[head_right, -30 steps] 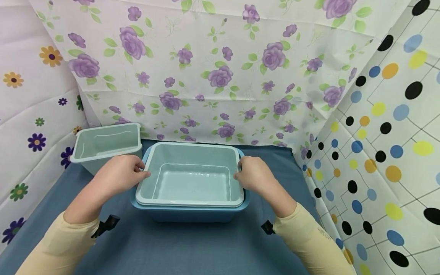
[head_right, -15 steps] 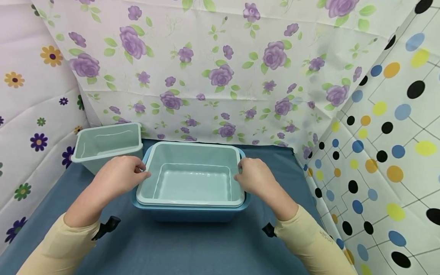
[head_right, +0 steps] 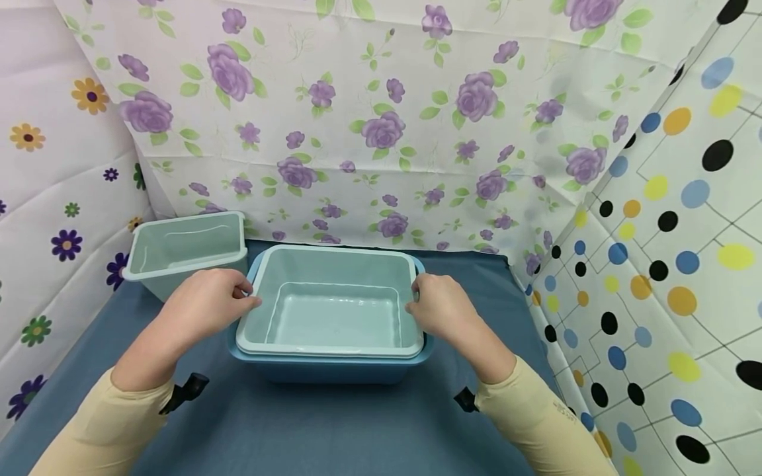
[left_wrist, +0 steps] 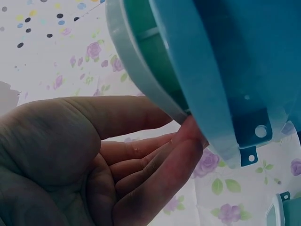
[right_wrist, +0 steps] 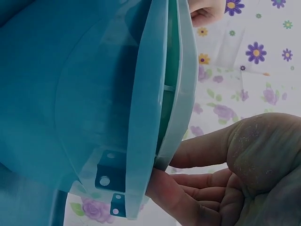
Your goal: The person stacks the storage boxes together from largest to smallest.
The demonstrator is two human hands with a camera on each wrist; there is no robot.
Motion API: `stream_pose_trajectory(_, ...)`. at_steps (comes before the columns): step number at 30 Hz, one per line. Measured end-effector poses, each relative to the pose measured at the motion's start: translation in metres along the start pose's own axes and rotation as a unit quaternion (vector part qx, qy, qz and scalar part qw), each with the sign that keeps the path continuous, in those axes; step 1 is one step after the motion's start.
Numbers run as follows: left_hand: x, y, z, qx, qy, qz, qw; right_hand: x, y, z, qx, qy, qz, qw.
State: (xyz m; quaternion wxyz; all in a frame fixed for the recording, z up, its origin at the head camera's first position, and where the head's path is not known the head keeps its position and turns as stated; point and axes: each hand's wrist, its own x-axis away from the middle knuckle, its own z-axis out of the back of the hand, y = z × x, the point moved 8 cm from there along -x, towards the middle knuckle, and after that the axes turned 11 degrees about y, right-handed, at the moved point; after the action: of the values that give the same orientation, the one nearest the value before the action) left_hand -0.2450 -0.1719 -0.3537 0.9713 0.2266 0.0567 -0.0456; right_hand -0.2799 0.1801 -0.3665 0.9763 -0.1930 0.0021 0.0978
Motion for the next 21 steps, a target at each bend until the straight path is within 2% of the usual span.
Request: stream_pose_trajectory(21,-0.002,-0.0016,-0.0009,-0.001,0.001,0.015,0.9999,0.002,0.0021,0.0015,-0.009,0.014,-0.003,1.0)
